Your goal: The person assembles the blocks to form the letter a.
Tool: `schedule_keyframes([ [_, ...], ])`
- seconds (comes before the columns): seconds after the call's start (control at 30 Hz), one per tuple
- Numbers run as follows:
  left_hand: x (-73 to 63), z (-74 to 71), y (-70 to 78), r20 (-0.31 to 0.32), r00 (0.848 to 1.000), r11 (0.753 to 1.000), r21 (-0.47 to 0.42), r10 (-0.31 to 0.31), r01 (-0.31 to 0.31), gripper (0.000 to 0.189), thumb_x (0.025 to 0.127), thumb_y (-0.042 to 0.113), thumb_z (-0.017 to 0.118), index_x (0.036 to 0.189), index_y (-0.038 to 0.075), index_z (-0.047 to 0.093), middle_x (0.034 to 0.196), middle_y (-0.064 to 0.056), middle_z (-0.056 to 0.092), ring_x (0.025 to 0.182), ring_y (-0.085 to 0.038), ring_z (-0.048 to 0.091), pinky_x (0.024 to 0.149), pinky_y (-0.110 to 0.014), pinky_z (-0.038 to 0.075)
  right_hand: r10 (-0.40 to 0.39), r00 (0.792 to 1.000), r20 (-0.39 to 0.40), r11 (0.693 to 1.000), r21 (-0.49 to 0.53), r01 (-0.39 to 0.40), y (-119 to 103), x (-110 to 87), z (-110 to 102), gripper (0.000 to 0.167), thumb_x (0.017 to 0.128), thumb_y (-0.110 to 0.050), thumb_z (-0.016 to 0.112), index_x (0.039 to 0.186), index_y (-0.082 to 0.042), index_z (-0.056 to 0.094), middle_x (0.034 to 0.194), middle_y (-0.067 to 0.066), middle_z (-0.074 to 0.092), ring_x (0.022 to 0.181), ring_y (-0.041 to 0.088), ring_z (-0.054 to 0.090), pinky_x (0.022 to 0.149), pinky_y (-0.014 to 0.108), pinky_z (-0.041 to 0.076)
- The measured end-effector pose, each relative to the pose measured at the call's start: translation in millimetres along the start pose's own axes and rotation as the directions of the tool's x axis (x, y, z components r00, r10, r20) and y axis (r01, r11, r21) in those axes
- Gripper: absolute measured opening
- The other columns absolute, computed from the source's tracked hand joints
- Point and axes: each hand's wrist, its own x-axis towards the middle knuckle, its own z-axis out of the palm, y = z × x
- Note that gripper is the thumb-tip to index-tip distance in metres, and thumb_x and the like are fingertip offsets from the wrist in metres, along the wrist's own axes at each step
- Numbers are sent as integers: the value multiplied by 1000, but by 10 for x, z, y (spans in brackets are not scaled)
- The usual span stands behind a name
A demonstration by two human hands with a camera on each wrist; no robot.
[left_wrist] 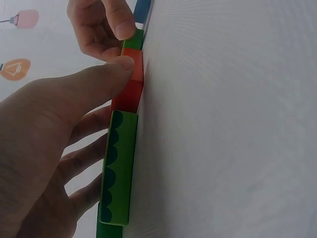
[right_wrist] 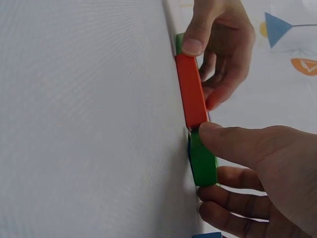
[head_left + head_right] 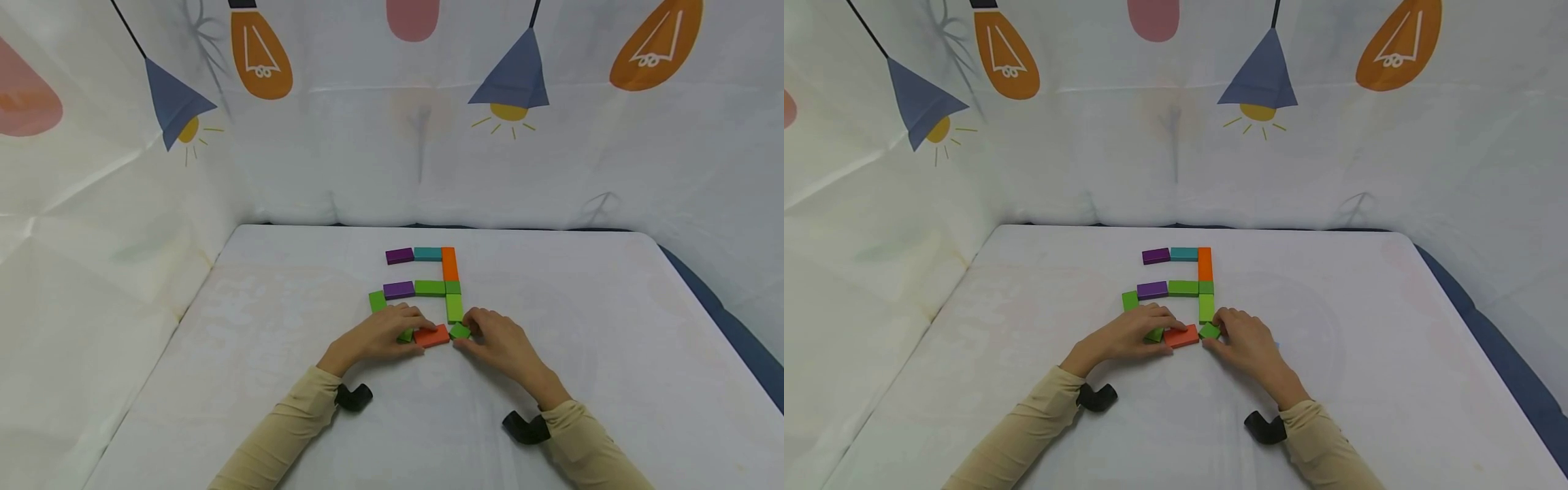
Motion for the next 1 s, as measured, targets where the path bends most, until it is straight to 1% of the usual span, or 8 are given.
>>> schedule_keyframes([
  [0.43,1,5,-4,-5,1000,1000,11,8,-8,39,88,37,65,124,23,61,113,9,61,106,-7,52,95,-23,44,-12,1000,-2,1000,-8,12,-3,-4,5,32,78,-34,76,97,-13,60,80,-5,57,72,9,48,64,25,43],
  [0.77,-4,13,-7,-10,1000,1000,9,19,-19,39,88,37,65,124,22,61,114,8,61,107,-8,53,95,-24,44,-13,1000,-10,1000,-7,13,-9,-3,25,32,78,-34,76,97,-14,59,80,-5,55,71,8,47,63,24,43],
  [1.0,-1,17,-12,-1,1000,1000,6,8,-8,39,88,37,65,124,23,61,114,9,61,107,-7,52,96,-24,44,-26,1000,-18,1000,-11,26,-9,-5,27,33,78,-35,76,98,-14,59,79,-5,55,71,8,47,63,23,42],
])
